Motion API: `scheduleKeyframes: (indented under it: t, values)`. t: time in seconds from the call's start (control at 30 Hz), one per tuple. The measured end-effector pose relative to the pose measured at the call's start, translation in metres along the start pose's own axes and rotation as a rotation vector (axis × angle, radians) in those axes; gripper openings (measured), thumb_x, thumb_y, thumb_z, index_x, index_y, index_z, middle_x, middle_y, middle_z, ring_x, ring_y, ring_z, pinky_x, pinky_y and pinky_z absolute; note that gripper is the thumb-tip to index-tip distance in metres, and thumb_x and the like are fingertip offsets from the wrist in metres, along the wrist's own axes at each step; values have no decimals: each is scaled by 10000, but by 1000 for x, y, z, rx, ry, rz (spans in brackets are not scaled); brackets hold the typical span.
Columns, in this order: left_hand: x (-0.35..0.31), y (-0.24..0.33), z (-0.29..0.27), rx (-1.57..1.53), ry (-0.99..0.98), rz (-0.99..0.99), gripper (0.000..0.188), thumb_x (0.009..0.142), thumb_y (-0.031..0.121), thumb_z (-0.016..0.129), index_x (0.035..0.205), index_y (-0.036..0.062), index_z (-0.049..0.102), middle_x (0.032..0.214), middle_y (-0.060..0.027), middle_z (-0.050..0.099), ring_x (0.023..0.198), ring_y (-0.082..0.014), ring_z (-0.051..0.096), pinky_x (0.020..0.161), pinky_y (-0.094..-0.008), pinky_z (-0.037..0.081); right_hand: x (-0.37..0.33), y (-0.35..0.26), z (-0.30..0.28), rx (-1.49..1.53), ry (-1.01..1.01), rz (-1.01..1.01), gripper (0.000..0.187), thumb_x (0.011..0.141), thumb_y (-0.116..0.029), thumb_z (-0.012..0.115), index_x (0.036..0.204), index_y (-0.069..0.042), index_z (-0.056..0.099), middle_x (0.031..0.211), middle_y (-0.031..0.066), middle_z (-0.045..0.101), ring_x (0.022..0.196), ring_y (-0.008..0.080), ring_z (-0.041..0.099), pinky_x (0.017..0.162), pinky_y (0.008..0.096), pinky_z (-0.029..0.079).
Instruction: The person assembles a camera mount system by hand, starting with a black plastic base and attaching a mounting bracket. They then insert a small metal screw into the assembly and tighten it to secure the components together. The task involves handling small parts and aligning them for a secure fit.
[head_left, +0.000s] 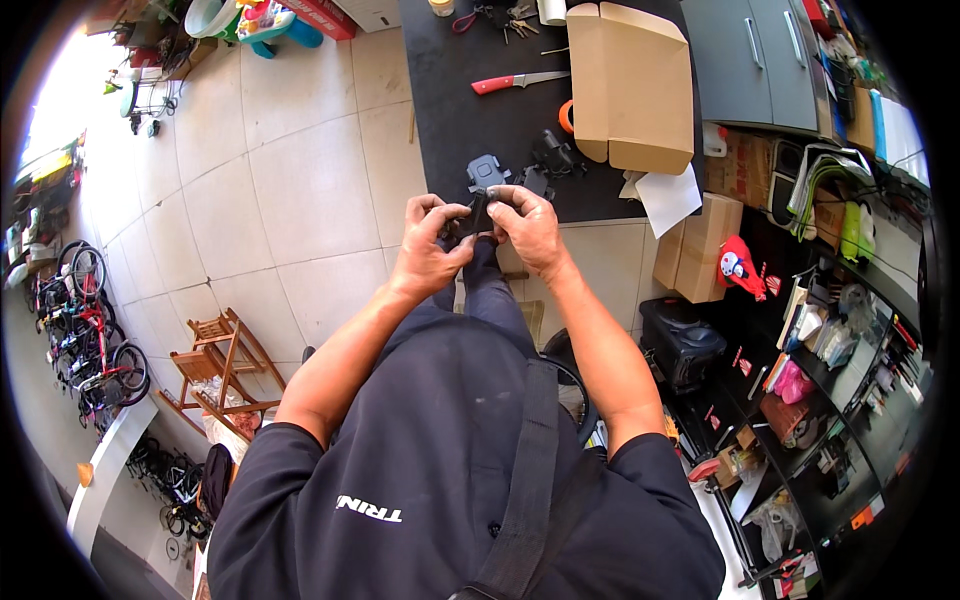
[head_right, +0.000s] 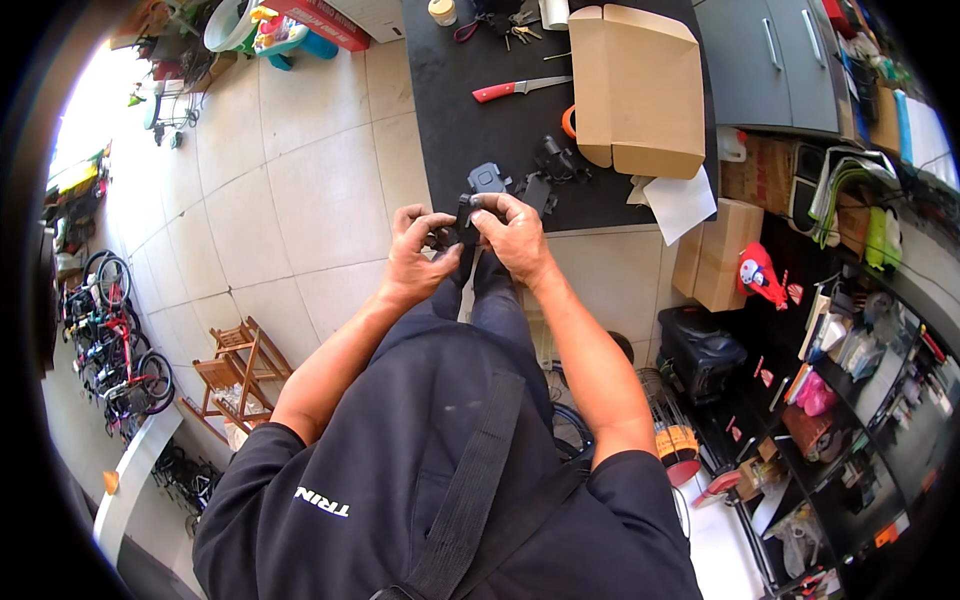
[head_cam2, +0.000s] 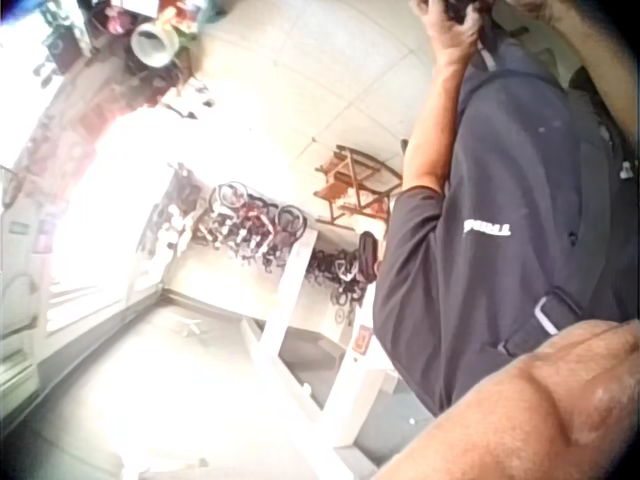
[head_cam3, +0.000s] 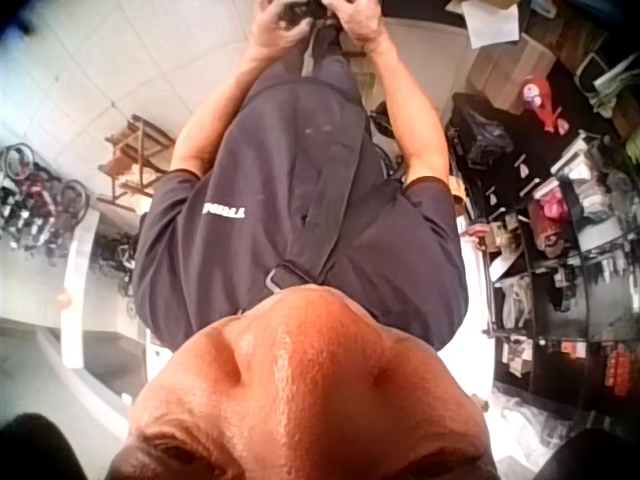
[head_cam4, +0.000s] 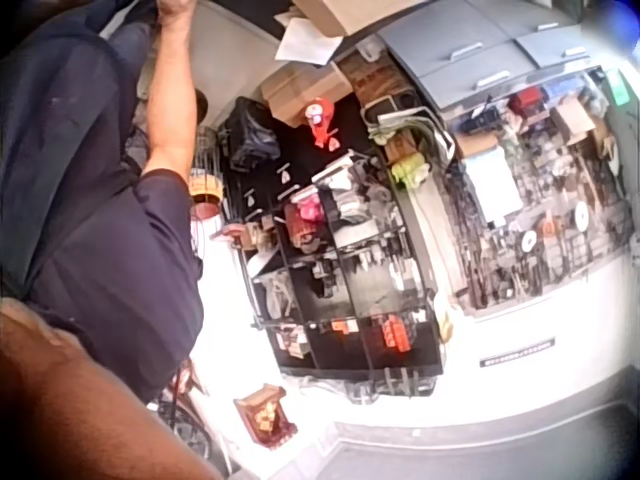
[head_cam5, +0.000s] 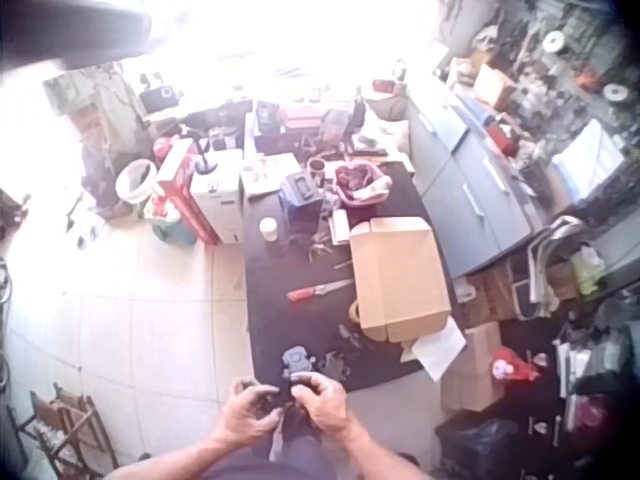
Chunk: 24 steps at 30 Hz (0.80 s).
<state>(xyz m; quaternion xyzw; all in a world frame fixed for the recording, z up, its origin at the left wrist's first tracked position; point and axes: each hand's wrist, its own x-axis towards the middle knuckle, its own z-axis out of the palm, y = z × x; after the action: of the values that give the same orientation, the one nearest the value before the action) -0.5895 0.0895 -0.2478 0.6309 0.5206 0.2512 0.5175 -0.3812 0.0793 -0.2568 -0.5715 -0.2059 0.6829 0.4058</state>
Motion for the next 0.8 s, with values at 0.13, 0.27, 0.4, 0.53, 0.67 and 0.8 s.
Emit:
scheduleKeyframes:
  t: [0.13,0.27,0.4,0.53,0.67,0.8]
  values:
    - [3,5,-2,95,13,71,513,829,14,855,1306,70,675,1308,-119,484,998,-180,681,901,-335,600,-5,-16,3,-252,53,-156,234,1023,-159,730,1167,24,754,949,25,741,785,73,643,689,257,534]
    - [3,12,-3,41,-1,35,590,849,-7,848,1389,40,612,1310,-120,498,1049,-176,667,944,-324,591,-1,-14,-5,-316,97,-230,247,1032,-212,756,1111,21,775,898,-2,721,786,63,617,694,260,529]
    - [3,9,-5,-474,-93,-196,618,914,-32,808,1465,-24,528,1279,-104,582,1119,-157,649,1008,-312,572,5,-10,-13,-149,113,-113,252,1051,-250,739,1083,-5,790,816,-35,649,681,42,546,595,233,460]
    - [4,7,-11,-755,-160,-321,600,972,-56,747,1514,-62,488,1291,-97,642,1199,-162,640,1067,-305,552,3,-11,-14,-81,125,-29,263,1055,-271,732,1034,-14,782,792,-30,632,631,41,519,544,226,424]
    - [3,4,-15,-767,-149,-360,558,995,-47,727,1507,-65,506,1358,-122,642,1227,-193,663,1068,-324,570,3,-7,-14,-69,144,-22,266,1054,-275,732,1036,-13,775,790,-24,637,625,44,521,540,229,429]
    - [1,2,-15,-742,-114,-380,482,1033,-4,697,1482,-70,531,1354,-143,664,1198,-221,701,1040,-362,604,5,-2,-16,-36,152,-10,261,1057,-270,724,1056,-13,771,797,-20,638,624,50,525,538,233,435]
